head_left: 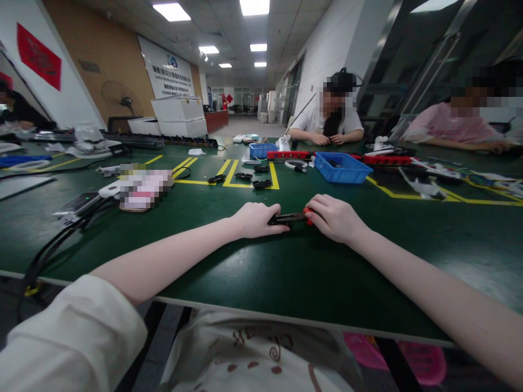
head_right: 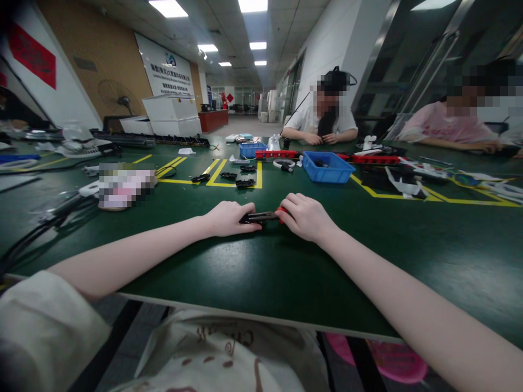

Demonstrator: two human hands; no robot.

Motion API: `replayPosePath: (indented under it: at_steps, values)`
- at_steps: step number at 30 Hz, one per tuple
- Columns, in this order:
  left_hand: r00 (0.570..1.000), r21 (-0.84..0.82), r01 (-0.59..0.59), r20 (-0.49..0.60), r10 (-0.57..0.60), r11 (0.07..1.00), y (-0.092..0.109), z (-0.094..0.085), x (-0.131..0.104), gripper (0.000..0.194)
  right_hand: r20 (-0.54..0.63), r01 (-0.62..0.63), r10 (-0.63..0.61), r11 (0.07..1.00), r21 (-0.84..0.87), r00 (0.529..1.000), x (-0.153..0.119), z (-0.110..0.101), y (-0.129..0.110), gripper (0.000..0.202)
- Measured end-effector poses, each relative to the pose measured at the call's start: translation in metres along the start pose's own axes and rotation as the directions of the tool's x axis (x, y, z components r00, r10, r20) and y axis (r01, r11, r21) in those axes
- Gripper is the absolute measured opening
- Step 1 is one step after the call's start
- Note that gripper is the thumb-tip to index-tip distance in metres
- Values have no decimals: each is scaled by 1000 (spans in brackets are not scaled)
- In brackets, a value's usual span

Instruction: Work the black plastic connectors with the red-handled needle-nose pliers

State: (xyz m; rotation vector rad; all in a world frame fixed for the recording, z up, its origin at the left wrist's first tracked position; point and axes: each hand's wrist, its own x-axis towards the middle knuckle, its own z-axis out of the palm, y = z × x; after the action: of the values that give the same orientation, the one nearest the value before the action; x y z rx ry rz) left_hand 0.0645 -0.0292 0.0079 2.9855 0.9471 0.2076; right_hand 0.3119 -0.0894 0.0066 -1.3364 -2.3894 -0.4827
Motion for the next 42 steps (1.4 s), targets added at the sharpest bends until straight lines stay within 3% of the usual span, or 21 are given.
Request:
replayPosePath:
  at_steps: [14,42]
  values:
    - [1000,23,1,14,-1,1000,3,-4,-2,52,13,22,-22,1000,20,1000,-1,0,1,42]
    - [999,42,4,33,-5,999,1,-3,-1,53,51,-71,68,996,46,996,-2,-3,-4,48]
